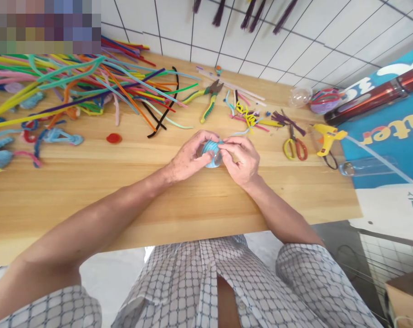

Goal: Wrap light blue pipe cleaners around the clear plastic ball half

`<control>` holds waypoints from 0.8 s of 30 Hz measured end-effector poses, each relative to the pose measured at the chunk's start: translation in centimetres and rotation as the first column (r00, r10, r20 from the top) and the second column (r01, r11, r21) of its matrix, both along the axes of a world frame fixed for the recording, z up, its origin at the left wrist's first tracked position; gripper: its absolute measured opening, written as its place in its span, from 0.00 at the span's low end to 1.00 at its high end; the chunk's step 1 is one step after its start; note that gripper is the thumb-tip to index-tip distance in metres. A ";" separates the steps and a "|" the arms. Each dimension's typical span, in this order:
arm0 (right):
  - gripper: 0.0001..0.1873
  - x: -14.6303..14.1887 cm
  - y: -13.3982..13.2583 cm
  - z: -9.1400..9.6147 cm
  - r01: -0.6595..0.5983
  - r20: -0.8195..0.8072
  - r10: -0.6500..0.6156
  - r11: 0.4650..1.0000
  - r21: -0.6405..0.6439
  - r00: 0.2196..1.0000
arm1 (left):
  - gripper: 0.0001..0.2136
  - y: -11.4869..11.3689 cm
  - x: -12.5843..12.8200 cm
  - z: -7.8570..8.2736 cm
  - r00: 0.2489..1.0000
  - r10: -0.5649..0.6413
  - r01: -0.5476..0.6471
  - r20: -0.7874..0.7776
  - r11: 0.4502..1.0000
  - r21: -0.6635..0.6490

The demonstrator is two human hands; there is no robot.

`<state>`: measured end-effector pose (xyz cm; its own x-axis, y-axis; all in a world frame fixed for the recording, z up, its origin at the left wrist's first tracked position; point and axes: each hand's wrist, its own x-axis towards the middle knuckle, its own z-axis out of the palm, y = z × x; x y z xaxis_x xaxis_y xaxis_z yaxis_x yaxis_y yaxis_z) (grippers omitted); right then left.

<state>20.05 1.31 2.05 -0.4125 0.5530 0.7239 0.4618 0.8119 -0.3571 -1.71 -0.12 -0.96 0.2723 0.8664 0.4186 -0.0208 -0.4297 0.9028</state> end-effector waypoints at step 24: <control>0.14 0.3 -0.2 -0.3 -0.003 0.146 0.000 1.000 0.020 0.989 | 0.23 0.2 0.2 0.2 1.000 0.032 -0.032 0.001 0.999 -0.018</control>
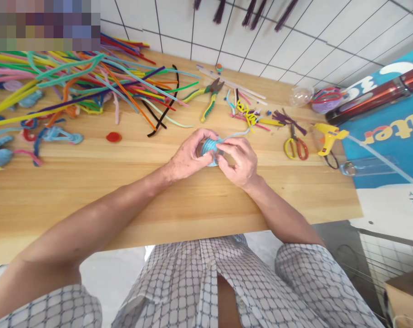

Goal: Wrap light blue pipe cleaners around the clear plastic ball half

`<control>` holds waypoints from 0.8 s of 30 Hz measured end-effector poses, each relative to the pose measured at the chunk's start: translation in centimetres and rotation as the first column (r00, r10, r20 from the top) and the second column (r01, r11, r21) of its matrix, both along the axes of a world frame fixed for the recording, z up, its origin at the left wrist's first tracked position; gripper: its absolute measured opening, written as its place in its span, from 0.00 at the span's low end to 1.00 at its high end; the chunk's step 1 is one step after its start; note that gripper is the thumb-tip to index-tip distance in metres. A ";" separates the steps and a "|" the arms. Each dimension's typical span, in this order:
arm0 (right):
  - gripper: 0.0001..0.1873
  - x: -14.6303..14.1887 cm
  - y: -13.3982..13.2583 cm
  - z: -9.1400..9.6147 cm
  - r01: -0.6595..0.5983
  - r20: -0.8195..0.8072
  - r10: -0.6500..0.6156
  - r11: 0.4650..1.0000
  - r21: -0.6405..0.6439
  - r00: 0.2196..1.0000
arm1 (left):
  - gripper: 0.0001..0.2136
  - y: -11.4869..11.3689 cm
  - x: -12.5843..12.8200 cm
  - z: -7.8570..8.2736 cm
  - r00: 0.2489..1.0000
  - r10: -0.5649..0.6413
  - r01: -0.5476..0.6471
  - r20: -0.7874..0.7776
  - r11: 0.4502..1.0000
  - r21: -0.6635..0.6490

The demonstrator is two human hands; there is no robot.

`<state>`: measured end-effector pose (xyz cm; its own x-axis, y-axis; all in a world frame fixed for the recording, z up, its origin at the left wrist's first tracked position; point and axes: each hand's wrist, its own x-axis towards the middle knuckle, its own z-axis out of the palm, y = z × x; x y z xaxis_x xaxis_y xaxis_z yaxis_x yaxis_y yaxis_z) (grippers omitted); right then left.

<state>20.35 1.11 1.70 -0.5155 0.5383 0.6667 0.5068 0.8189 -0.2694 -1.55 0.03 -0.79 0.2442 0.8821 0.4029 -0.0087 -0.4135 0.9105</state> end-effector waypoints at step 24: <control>0.20 -0.2 0.0 0.0 -0.054 0.016 0.054 0.999 0.006 0.998 | 0.23 0.1 0.1 0.1 0.996 -0.026 0.031 0.085 0.998 -0.057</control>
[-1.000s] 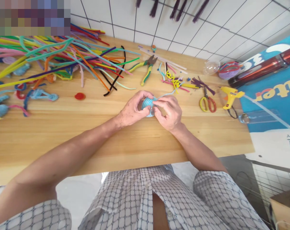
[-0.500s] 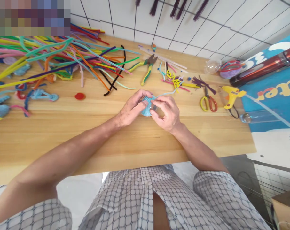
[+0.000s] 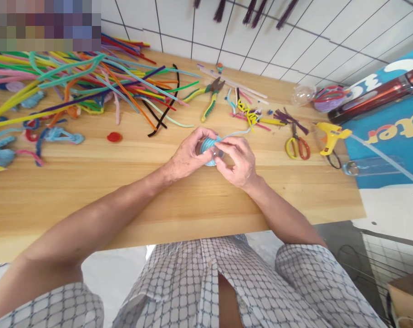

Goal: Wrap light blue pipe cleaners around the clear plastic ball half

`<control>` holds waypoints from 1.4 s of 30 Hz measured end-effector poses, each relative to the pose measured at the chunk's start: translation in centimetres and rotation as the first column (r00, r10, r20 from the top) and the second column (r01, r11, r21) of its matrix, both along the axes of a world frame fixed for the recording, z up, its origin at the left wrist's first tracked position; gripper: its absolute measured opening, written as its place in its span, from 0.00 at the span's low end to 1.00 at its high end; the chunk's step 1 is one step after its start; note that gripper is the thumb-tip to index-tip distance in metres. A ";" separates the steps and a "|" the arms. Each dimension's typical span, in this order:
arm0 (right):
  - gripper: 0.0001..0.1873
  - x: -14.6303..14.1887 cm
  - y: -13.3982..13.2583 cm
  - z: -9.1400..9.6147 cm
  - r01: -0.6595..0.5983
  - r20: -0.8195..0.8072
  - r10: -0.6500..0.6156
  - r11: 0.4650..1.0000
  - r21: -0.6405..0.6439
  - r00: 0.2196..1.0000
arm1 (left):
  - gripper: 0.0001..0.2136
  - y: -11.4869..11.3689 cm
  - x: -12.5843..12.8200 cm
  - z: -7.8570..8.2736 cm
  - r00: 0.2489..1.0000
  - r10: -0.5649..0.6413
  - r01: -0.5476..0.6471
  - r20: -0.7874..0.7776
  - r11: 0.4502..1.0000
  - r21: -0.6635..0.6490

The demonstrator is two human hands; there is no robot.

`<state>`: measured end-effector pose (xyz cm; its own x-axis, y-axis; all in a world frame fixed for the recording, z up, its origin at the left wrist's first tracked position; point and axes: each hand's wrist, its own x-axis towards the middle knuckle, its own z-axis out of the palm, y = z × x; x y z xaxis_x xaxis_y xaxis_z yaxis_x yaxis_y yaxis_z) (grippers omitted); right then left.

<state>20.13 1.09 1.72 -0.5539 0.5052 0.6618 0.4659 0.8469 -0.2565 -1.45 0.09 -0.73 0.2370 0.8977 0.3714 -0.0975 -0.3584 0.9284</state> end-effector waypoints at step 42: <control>0.18 -0.5 -0.3 -0.4 0.028 -0.024 -0.029 0.998 -0.060 0.999 | 0.20 -0.6 -0.8 0.8 0.987 0.012 -0.023 -0.159 0.997 -0.070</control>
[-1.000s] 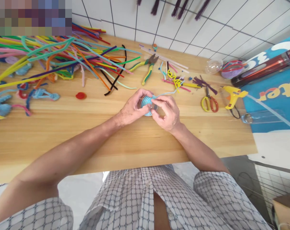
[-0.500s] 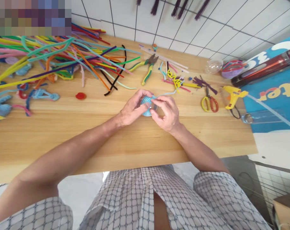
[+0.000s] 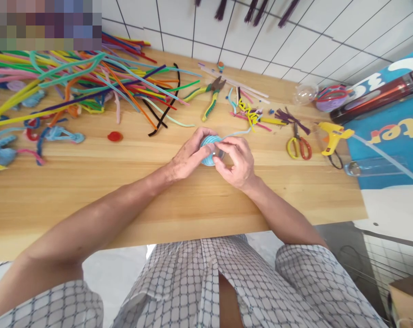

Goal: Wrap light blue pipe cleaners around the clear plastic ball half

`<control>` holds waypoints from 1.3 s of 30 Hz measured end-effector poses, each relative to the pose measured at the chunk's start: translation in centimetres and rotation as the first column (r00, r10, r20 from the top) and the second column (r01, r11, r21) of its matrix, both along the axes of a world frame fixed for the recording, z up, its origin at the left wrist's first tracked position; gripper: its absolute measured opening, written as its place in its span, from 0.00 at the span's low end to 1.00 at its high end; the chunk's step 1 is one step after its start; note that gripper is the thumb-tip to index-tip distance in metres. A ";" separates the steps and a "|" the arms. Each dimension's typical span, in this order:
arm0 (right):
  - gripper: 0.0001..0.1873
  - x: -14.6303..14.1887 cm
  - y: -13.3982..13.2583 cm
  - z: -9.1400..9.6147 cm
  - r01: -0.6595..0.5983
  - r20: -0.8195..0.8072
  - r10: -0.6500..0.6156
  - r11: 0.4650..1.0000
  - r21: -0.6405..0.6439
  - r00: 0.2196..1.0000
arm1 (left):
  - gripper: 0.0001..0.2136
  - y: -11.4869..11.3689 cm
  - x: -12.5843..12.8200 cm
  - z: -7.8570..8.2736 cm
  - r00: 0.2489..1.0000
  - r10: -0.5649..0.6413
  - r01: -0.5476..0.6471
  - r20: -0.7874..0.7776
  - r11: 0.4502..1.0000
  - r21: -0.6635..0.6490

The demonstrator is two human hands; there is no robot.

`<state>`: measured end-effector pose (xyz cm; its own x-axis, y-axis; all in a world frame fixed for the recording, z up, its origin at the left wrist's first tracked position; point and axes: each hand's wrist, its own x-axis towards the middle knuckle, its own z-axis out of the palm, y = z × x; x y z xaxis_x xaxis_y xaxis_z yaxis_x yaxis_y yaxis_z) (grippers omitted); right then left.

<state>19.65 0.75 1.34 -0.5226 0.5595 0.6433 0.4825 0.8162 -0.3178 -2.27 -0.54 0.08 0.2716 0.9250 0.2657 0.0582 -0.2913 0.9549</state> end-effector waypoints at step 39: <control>0.26 -0.4 -0.3 0.0 0.003 -0.073 -0.001 1.000 0.020 0.997 | 0.20 -0.1 0.0 0.8 0.993 0.014 -0.011 -0.119 1.000 0.023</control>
<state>19.21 0.42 1.31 -0.4724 0.5475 0.6907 0.4603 0.8216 -0.3363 -2.23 -0.62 0.87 0.2907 0.9228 0.2528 0.1749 -0.3110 0.9342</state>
